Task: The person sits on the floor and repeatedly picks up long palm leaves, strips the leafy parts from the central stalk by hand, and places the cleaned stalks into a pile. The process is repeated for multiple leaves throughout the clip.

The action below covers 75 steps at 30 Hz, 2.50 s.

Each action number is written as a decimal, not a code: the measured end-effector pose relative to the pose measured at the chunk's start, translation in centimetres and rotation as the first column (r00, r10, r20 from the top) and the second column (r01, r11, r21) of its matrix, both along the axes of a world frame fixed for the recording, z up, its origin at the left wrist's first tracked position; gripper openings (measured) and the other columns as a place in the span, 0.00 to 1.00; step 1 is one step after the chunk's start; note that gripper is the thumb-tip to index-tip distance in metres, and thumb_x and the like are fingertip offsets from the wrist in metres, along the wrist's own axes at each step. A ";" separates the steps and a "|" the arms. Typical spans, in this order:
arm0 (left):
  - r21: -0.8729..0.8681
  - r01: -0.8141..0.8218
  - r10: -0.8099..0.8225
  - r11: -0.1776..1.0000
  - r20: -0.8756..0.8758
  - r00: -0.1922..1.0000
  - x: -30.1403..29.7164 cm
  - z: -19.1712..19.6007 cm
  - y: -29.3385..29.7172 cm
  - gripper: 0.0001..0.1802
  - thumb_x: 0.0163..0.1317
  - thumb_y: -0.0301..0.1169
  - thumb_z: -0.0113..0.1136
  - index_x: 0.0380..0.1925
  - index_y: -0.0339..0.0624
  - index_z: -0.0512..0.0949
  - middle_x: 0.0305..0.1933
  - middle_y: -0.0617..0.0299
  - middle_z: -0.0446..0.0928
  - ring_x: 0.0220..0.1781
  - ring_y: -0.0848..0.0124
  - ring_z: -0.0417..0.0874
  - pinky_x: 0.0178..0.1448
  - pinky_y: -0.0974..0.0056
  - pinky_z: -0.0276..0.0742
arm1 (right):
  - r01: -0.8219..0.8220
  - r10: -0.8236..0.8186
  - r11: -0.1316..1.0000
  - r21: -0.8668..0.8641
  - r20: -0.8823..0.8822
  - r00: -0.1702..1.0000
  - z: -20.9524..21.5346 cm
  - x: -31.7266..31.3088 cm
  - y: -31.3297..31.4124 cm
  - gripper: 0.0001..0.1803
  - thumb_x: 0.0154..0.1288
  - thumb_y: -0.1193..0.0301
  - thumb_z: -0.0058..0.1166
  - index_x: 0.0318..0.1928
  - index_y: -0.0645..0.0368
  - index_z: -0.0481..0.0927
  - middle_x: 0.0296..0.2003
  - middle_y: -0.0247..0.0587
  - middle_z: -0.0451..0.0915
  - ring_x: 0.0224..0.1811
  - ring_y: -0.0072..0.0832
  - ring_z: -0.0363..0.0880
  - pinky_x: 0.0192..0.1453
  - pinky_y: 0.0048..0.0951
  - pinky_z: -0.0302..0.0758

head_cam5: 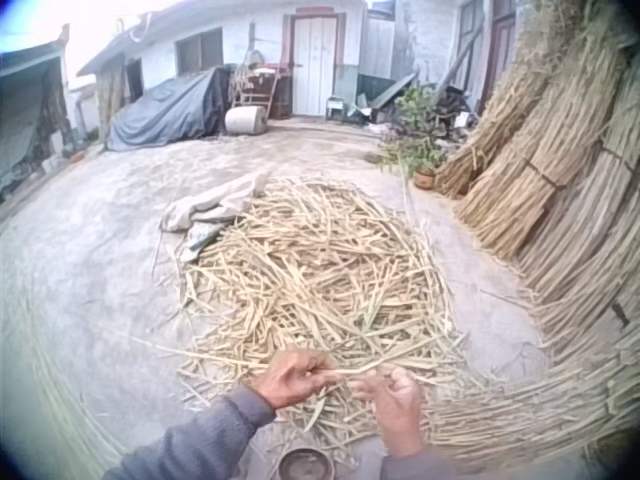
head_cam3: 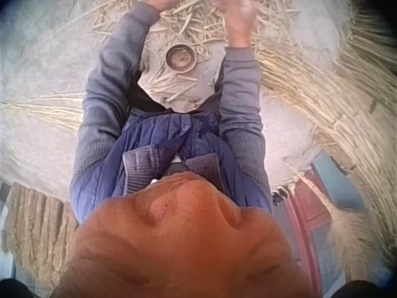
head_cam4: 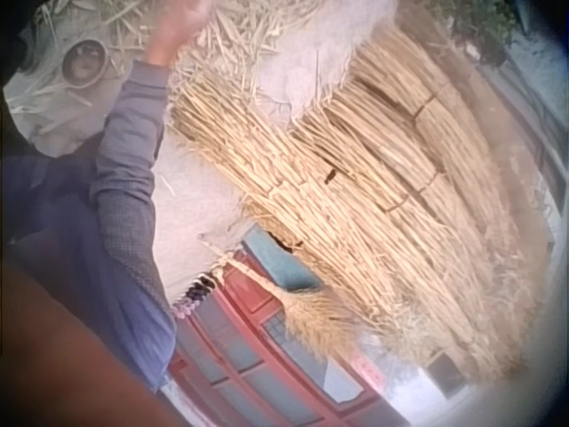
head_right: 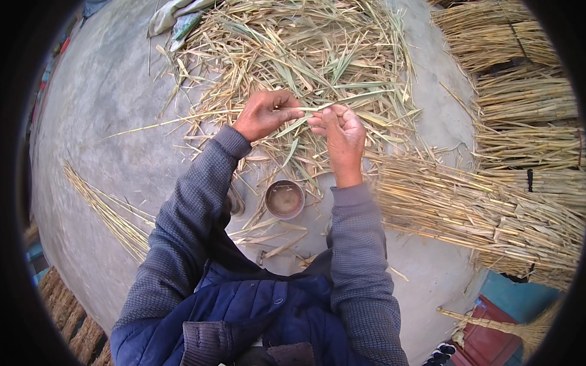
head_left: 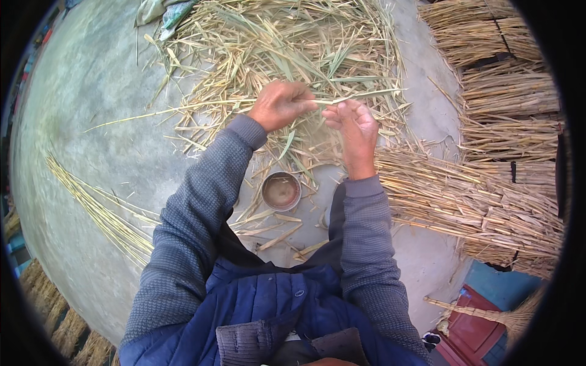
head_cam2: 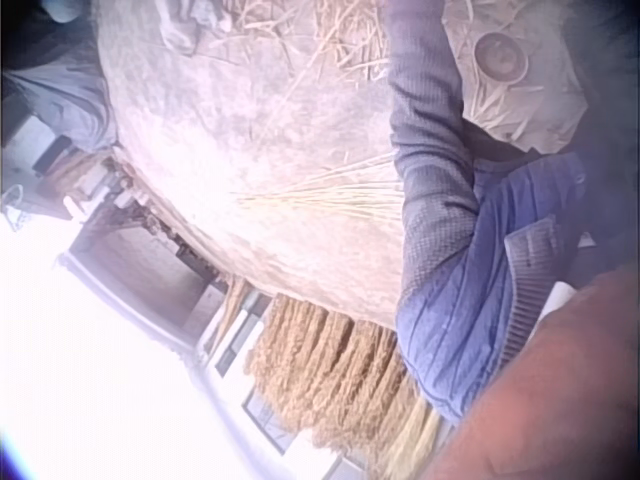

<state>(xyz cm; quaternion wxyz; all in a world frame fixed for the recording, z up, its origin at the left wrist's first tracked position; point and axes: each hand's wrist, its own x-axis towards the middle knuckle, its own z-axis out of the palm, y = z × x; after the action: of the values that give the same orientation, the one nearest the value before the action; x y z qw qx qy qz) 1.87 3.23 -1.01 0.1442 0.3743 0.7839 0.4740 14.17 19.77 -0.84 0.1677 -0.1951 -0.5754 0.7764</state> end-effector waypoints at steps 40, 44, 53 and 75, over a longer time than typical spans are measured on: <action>-0.049 0.064 -0.050 0.997 0.237 0.970 -1.7 -0.8 -2.9 0.11 0.64 0.34 0.70 0.35 0.35 0.84 0.30 0.66 0.84 0.34 0.81 0.82 0.38 0.72 0.76 | -0.020 0.011 0.974 -0.227 -0.038 0.999 -0.3 -0.2 -0.2 0.16 0.74 0.69 0.57 0.55 0.66 0.74 0.45 0.45 0.83 0.42 0.27 0.86 0.47 0.24 0.84; -0.131 0.023 -0.024 0.991 -0.007 1.000 -0.8 -0.8 -2.5 0.14 0.60 0.39 0.71 0.29 0.40 0.82 0.23 0.61 0.82 0.27 0.70 0.83 0.35 0.63 0.75 | 0.015 -0.023 0.984 -0.177 -0.043 0.999 -0.5 -0.5 -1.1 0.16 0.73 0.67 0.58 0.54 0.65 0.75 0.46 0.46 0.84 0.42 0.26 0.86 0.48 0.24 0.83; -0.416 -0.236 -0.088 0.878 -0.626 0.775 -0.9 -2.1 -3.7 0.13 0.52 0.40 0.69 0.24 0.48 0.76 0.17 0.58 0.77 0.25 0.53 0.81 0.38 0.51 0.66 | 0.080 -0.089 0.993 -0.088 -0.107 0.990 -0.5 -0.7 -2.2 0.16 0.74 0.67 0.57 0.51 0.68 0.76 0.46 0.49 0.84 0.41 0.28 0.87 0.47 0.27 0.85; -0.179 -0.104 -0.062 0.978 -0.734 0.676 1.4 -0.3 -1.2 0.09 0.52 0.34 0.66 0.25 0.47 0.75 0.19 0.63 0.74 0.27 0.63 0.79 0.38 0.58 0.68 | 0.161 -0.166 0.984 -0.076 -0.058 0.984 -1.4 -0.3 -1.7 0.13 0.72 0.65 0.61 0.39 0.63 0.76 0.35 0.47 0.85 0.31 0.26 0.86 0.37 0.24 0.84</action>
<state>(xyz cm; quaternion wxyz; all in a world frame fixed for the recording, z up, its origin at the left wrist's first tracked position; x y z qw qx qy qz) 3.23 1.98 -1.26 -0.1509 0.5071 0.8244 0.2013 13.85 18.02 -2.27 0.2424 -0.2224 -0.5236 0.7859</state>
